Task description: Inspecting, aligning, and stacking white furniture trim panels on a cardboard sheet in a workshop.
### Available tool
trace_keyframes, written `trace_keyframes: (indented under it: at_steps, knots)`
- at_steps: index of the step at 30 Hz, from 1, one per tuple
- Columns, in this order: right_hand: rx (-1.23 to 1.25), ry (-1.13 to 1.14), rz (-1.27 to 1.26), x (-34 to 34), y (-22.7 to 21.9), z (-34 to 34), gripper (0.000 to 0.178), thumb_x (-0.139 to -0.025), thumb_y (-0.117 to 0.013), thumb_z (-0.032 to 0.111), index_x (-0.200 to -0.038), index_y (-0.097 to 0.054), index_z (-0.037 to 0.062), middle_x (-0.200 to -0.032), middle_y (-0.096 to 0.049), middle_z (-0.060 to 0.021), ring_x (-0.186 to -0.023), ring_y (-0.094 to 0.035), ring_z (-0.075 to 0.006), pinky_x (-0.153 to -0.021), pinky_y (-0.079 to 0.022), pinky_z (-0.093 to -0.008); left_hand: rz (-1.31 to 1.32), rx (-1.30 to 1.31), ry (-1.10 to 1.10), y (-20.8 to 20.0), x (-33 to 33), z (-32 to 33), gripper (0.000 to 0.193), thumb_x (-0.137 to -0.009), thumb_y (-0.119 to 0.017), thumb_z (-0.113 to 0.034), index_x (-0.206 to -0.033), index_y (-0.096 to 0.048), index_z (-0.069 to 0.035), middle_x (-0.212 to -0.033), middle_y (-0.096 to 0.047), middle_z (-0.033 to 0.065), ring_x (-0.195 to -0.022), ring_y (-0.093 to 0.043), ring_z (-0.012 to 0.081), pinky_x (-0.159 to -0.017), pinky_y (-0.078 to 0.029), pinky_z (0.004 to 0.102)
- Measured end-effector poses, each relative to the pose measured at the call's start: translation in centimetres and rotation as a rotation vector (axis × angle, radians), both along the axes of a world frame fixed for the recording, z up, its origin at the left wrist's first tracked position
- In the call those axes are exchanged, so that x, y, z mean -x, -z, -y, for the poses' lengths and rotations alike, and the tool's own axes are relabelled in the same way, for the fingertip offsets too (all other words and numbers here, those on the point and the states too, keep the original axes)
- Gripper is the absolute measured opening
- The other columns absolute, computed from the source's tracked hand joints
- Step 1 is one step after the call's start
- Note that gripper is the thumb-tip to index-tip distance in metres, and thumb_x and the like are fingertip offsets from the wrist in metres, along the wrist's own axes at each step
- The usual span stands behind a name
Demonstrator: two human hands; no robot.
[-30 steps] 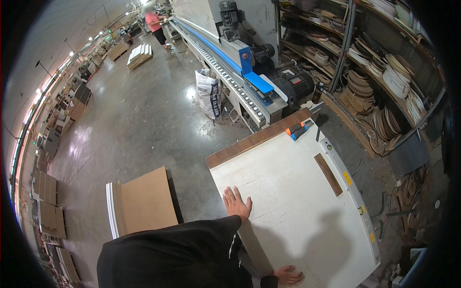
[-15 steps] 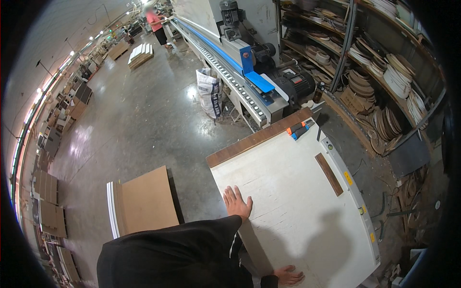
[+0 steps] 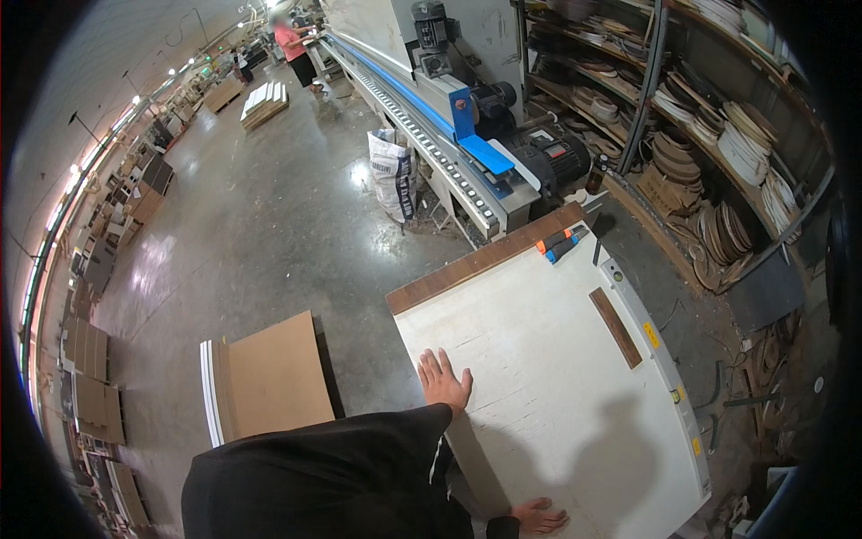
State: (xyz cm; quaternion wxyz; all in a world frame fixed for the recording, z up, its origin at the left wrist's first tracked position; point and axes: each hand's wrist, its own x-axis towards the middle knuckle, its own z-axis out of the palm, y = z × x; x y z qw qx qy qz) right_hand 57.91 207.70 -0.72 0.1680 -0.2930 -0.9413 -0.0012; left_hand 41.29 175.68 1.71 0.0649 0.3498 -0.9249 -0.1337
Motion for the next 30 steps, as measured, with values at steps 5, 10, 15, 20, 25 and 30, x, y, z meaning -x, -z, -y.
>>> trace_keyframes:
  at_steps: [5, 10, 15, 20, 25, 30]
  knots:
    - [-0.001, -0.018, -0.013, -0.1, -0.1, 0.2, 0.056, -0.098, -0.059, 0.038, -0.141, -0.047, 0.0043, -0.148, -0.049, -0.0154, -0.143, -0.043, -0.0338, -0.116, -0.034, -0.0505, 0.018, -0.009, 0.006, -0.2, 0.0, 0.1, 0.089, -0.097, -0.05, -0.052, -0.159, -0.022, 0.006, -0.165, -0.014, 0.0362, -0.156, -0.008, 0.0488, -0.127, -0.004, 0.0551]
    - [-0.003, -0.034, -0.028, -0.3, 0.4, -0.1, 0.056, -0.098, -0.059, 0.038, -0.141, -0.047, 0.004, -0.147, -0.05, -0.0156, -0.143, -0.043, -0.034, -0.116, -0.035, -0.0506, 0.022, -0.008, 0.001, -0.2, 0.1, 0.1, 0.089, -0.097, -0.05, -0.052, -0.159, -0.021, 0.006, -0.165, -0.014, 0.0357, -0.156, -0.008, 0.0483, -0.127, -0.004, 0.0552]
    - [-0.003, -0.047, -0.041, -0.4, 0.7, -0.2, 0.056, -0.098, -0.06, 0.037, -0.14, -0.048, 0.0037, -0.147, -0.05, -0.0158, -0.142, -0.044, -0.0342, -0.116, -0.035, -0.0507, 0.015, -0.004, -0.001, -0.2, 0.1, 0.1, 0.089, -0.097, -0.05, -0.051, -0.159, -0.022, 0.006, -0.165, -0.015, 0.0356, -0.156, -0.008, 0.0482, -0.127, -0.004, 0.0551]
    - [-0.009, -0.051, -0.055, -0.7, 0.9, -0.3, 0.056, -0.098, -0.06, 0.037, -0.14, -0.048, 0.0035, -0.147, -0.05, -0.0159, -0.142, -0.044, -0.0344, -0.116, -0.035, -0.0507, 0.004, 0.002, 0.003, -0.3, 0.0, -0.1, 0.088, -0.097, -0.05, -0.051, -0.159, -0.023, 0.005, -0.164, -0.015, 0.0358, -0.155, -0.009, 0.0488, -0.127, -0.004, 0.0552]
    - [-0.02, -0.038, -0.059, -1.7, 1.4, -0.8, 0.055, -0.097, -0.06, 0.037, -0.14, -0.048, 0.0032, -0.146, -0.051, -0.0161, -0.142, -0.044, -0.0346, -0.116, -0.035, -0.0508, -0.019, 0.012, 0.002, -0.1, -0.3, -0.3, 0.087, -0.097, -0.051, -0.05, -0.159, -0.024, 0.005, -0.165, -0.016, 0.0352, -0.156, -0.01, 0.0478, -0.127, -0.005, 0.0551]
    - [-0.081, 0.148, -0.041, -2.4, 3.0, -1.9, 0.055, -0.097, -0.061, 0.037, -0.139, -0.049, 0.0029, -0.146, -0.051, -0.0163, -0.142, -0.044, -0.0349, -0.116, -0.035, -0.0509, -0.002, -0.002, 0.027, 0.1, -0.2, -0.3, 0.088, -0.097, -0.051, -0.051, -0.159, -0.024, 0.006, -0.166, -0.013, 0.0346, -0.156, -0.009, 0.0469, -0.127, -0.005, 0.0548]
